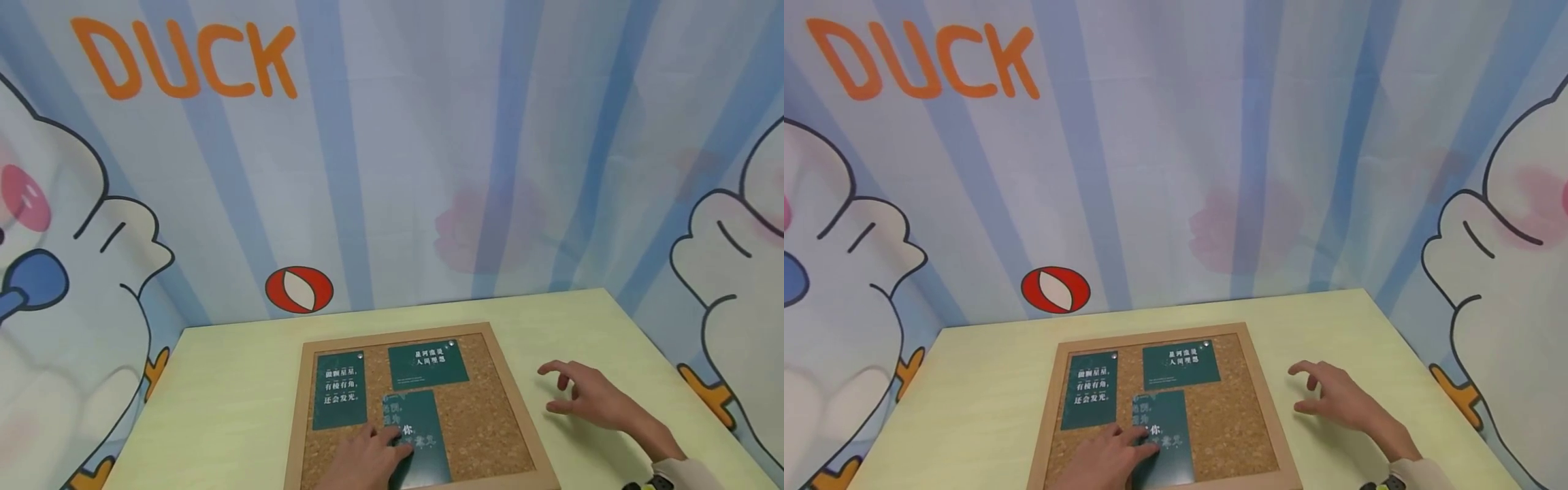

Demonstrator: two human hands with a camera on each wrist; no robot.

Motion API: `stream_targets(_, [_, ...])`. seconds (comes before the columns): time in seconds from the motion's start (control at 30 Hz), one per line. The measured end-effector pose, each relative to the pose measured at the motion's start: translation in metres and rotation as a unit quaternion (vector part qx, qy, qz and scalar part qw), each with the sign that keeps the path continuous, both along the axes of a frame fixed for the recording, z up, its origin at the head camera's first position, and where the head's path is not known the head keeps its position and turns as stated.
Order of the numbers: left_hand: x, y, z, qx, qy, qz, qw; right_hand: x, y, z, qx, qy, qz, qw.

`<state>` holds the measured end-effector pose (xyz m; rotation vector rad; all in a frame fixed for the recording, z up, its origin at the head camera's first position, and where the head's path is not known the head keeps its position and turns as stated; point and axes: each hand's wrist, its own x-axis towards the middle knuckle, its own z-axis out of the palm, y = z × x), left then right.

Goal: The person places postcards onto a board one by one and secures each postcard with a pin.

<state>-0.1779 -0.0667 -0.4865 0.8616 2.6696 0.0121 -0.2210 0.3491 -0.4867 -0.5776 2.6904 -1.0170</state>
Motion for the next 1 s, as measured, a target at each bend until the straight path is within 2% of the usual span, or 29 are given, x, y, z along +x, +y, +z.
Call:
stream_targets(0.23, [0.002,-0.002,0.000,0.009,0.007,-0.009,0.9999,0.010,0.020,-0.019,-0.020,-0.018,-0.005,0.9996])
stream_targets(0.4, [0.001,-0.002,0.000,0.010,0.005,-0.006,0.9999,0.011,0.021,-0.027,-0.022,-0.005,-0.009,0.9997])
stream_targets(0.63, [0.001,-0.002,0.003,0.006,0.005,0.000,1.0000,0.009,0.020,-0.028,0.007,0.043,-0.018,0.9989])
stream_targets(0.83, [0.004,-0.002,0.003,0.008,0.008,0.008,0.9999,0.006,0.014,-0.028,0.026,0.045,-0.022,0.9984])
stream_targets(1.0, [0.006,-0.001,0.004,0.017,0.016,0.012,0.9996,0.005,0.009,-0.025,0.017,0.043,-0.006,0.9989])
